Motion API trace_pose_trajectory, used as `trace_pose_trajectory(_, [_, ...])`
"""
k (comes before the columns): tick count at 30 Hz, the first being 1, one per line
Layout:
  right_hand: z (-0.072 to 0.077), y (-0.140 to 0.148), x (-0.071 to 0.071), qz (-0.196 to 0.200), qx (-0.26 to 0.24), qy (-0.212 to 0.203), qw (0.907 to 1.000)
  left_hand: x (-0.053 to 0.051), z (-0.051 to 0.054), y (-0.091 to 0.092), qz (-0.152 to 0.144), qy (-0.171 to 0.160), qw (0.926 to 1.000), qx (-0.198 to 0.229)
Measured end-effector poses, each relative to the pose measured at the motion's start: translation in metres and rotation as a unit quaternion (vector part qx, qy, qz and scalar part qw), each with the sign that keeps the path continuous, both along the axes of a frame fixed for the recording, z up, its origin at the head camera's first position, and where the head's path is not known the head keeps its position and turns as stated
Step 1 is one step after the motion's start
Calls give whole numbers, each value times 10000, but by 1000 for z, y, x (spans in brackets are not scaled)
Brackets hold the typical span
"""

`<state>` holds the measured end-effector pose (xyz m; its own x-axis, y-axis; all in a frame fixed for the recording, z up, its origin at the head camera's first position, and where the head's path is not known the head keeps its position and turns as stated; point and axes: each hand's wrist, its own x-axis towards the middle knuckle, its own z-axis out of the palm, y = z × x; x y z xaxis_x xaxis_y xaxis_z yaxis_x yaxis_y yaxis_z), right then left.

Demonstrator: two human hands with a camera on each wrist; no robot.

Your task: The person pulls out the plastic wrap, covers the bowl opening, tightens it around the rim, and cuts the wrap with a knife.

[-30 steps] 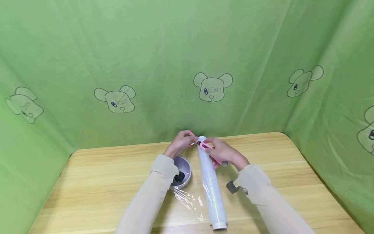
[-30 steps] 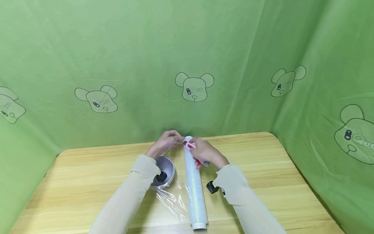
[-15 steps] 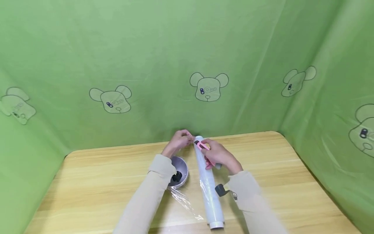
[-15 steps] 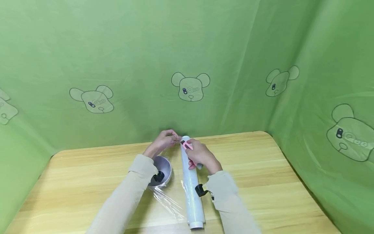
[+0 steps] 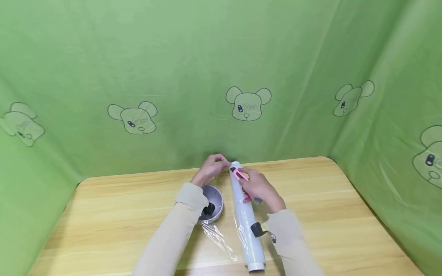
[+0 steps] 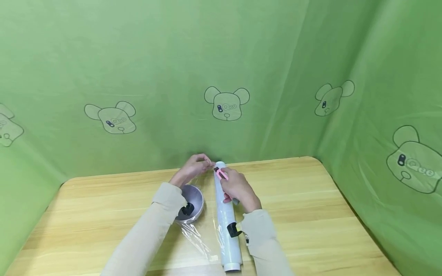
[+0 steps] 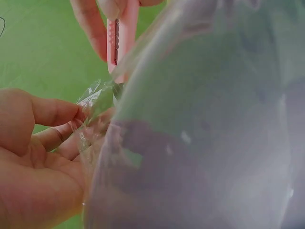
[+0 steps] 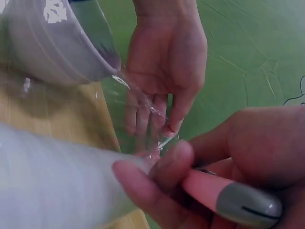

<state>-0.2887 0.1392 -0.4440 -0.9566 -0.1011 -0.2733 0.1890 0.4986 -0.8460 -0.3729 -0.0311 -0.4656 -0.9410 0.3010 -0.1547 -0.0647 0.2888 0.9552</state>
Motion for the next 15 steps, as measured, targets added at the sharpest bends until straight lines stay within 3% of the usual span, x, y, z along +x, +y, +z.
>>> trace_pose_trajectory(15, [16, 18, 1, 644, 100, -306, 9974, 3, 2, 2, -1, -82, 9999, 82])
